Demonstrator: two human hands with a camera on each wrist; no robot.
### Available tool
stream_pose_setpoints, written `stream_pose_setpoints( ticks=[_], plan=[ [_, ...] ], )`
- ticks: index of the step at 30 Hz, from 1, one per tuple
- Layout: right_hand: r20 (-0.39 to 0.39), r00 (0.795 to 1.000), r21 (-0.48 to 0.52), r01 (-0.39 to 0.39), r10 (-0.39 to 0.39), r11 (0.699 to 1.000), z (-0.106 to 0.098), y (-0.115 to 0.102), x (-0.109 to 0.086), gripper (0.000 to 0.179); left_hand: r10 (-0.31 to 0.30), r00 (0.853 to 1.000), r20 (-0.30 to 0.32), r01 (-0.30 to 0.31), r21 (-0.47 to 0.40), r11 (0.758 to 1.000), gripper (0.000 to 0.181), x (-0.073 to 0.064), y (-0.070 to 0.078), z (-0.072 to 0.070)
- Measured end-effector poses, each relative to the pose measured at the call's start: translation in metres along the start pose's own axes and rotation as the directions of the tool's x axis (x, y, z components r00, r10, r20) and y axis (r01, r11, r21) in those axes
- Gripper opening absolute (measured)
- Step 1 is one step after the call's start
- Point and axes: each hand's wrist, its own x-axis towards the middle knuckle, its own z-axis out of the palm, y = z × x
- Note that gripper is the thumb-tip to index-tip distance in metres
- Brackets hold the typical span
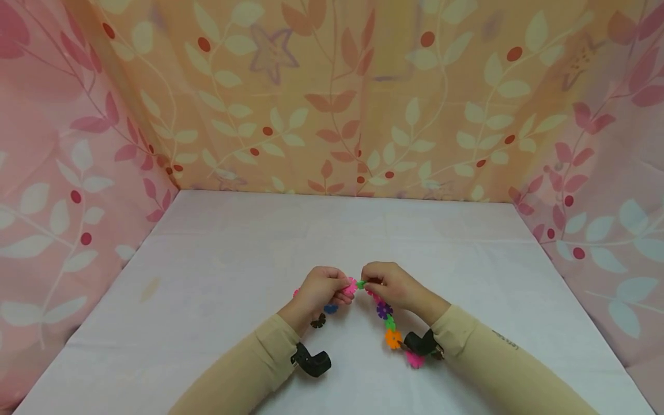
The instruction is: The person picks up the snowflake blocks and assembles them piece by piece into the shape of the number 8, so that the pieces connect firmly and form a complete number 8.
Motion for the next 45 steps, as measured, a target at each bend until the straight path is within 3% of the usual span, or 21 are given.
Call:
stream_pose_setpoints(
  ticks=[6,9,13,17,23,26,28,29,31,32,35,38,40,43,45],
  plan=[
    [-0.059,0.998,-0.039,0.02,-0.023,0.999,0.001,0.007,0.001,0.012,0.056,0.996,-0.069,-0.06,-0.054,0.997,0.015,0.001,-0.002,0.008],
    [-0.072,0.997,-0.043,0.037,-0.04,0.998,0.002,0.007,0.0,0.013,0.051,0.994,-0.093,-0.056,-0.057,0.997,0.015,0.001,-0.003,0.012],
    [-0.045,0.995,-0.084,0.081,-0.085,0.993,0.004,0.006,0.001,0.014,0.035,0.993,-0.108,-0.04,-0.047,0.998,0.017,0.001,-0.005,0.014],
    [-0.017,0.995,-0.123,0.093,-0.096,0.988,0.001,0.002,0.005,0.014,0.068,0.991,-0.115,-0.072,-0.032,0.997,0.014,0.0,-0.004,0.009],
    [0.048,0.998,-0.094,0.039,-0.035,0.995,-0.007,-0.001,0.011,0.009,0.05,0.999,-0.017,-0.05,0.012,0.999,0.023,0.002,-0.001,-0.005],
    [0.063,0.998,-0.071,-0.027,0.031,0.997,-0.009,0.001,0.01,0.01,0.043,0.999,0.027,-0.047,0.146,0.988,0.03,0.003,0.0,-0.016],
    [0.069,0.995,-0.064,-0.066,0.071,0.996,-0.009,0.004,0.01,0.011,0.045,0.998,0.031,-0.053,0.31,0.949,0.026,0.004,0.001,-0.023],
    [0.069,0.994,-0.063,-0.083,0.088,0.994,-0.009,0.004,0.01,0.012,0.05,0.998,0.037,-0.061,0.404,0.913,0.022,0.004,0.002,-0.027],
    [0.071,0.99,-0.073,-0.12,0.125,0.99,-0.008,0.005,0.011,0.013,0.046,0.998,0.053,-0.068,0.577,0.814,0.013,0.003,0.002,-0.032],
    [0.073,0.988,-0.076,-0.133,0.139,0.988,-0.008,0.005,0.011,0.013,0.04,0.997,0.072,-0.077,0.653,0.753,0.01,0.003,0.002,-0.034],
    [0.093,0.979,-0.093,-0.174,0.183,0.98,-0.007,0.003,0.012,0.021,0.018,0.99,0.138,-0.121,0.79,0.601,0.015,0.001,0.0,-0.035],
    [0.137,0.968,-0.105,-0.197,0.211,0.975,-0.005,0.001,0.014,0.039,0.014,0.987,0.157,-0.143,0.854,0.5,0.022,-0.001,-0.004,-0.031],
    [0.166,0.96,-0.126,-0.208,0.227,0.97,-0.004,0.0,0.014,0.046,0.024,0.988,0.151,-0.146,0.88,0.452,0.024,-0.002,-0.005,-0.028],
    [0.183,0.957,-0.158,-0.198,0.225,0.968,-0.003,0.0,0.013,0.043,0.036,0.99,0.133,-0.136,0.902,0.41,0.027,-0.001,-0.007,-0.025],
    [0.182,0.961,-0.176,-0.175,0.206,0.969,-0.002,-0.001,0.012,0.04,0.039,0.991,0.129,-0.133,0.901,0.413,0.028,-0.001,-0.007,-0.024]
  ],
)
